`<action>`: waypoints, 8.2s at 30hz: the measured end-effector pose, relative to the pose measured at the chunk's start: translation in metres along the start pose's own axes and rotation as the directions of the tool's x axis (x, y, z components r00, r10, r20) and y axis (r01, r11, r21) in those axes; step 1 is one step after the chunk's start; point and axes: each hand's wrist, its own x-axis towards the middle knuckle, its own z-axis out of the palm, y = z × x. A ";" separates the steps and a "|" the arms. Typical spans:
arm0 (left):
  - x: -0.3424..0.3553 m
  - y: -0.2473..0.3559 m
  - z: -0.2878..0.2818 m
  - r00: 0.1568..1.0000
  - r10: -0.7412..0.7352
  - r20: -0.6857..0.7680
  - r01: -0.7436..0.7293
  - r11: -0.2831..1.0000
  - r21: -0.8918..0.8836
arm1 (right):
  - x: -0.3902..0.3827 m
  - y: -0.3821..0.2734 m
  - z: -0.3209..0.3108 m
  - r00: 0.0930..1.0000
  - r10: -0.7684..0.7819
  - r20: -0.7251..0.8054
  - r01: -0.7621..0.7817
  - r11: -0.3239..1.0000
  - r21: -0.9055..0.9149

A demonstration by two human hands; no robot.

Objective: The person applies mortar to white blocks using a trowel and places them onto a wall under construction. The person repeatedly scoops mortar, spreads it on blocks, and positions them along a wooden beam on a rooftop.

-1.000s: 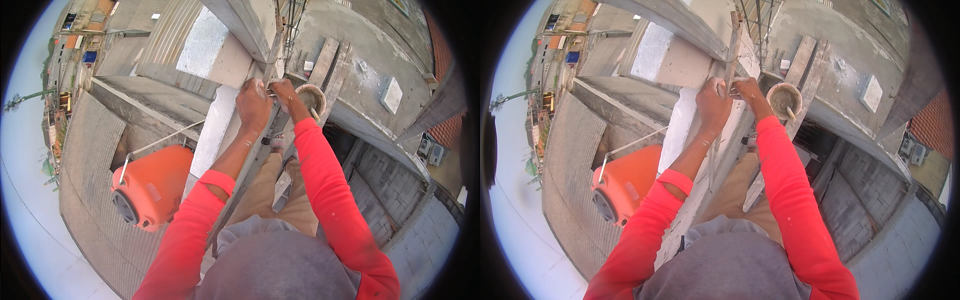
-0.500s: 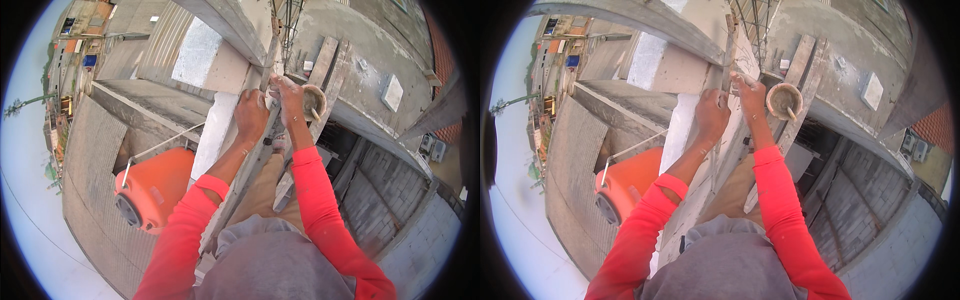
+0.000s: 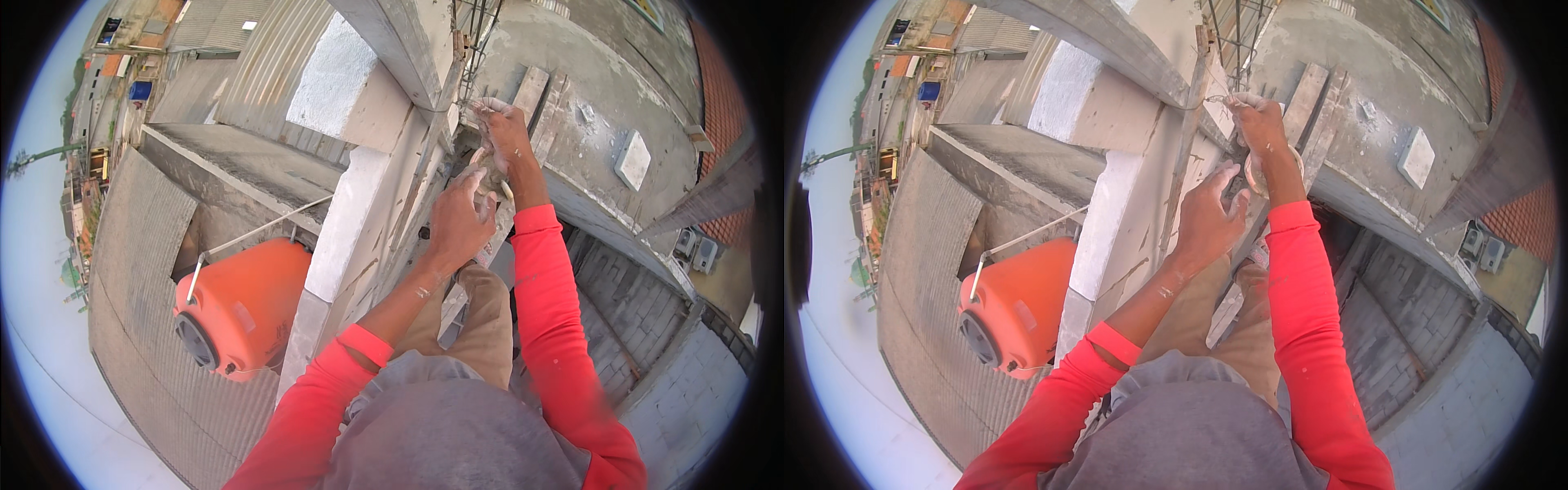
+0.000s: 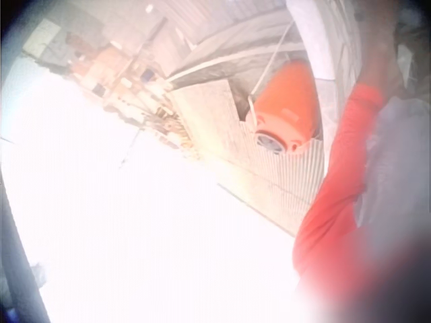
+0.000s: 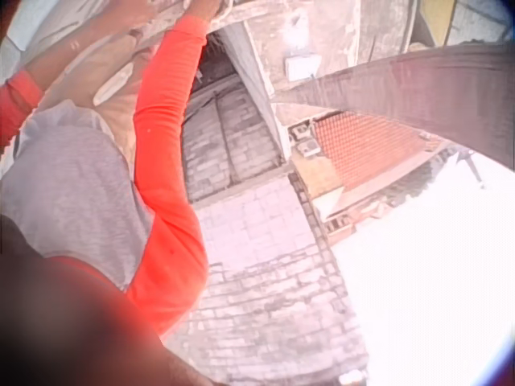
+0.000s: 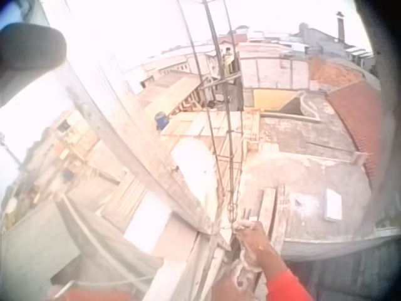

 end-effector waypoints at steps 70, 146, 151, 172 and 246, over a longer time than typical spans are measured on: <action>-0.026 -0.063 -0.101 0.873 -0.207 -0.442 0.314 0.931 0.186 | 0.074 -0.170 0.024 0.583 -0.328 0.743 0.739 -0.167 -0.653; -0.001 0.078 -0.252 0.934 -0.352 0.058 0.355 0.907 -0.228 | 0.018 -0.234 0.028 0.542 -0.655 0.526 0.646 -0.075 -0.759; 0.003 0.078 -0.250 0.932 -0.361 0.041 0.362 0.909 -0.205 | 0.025 -0.228 0.024 0.502 -0.691 0.520 0.682 -0.053 -0.729; 0.012 0.080 -0.245 0.928 -0.372 0.008 0.367 0.910 -0.194 | 0.012 -0.216 0.009 0.537 -0.727 0.427 0.721 0.135 -0.679; 0.145 0.077 -0.284 0.996 0.079 0.035 -0.086 0.963 0.256 | -0.063 -0.220 0.101 0.918 -0.288 0.272 0.365 0.883 -0.294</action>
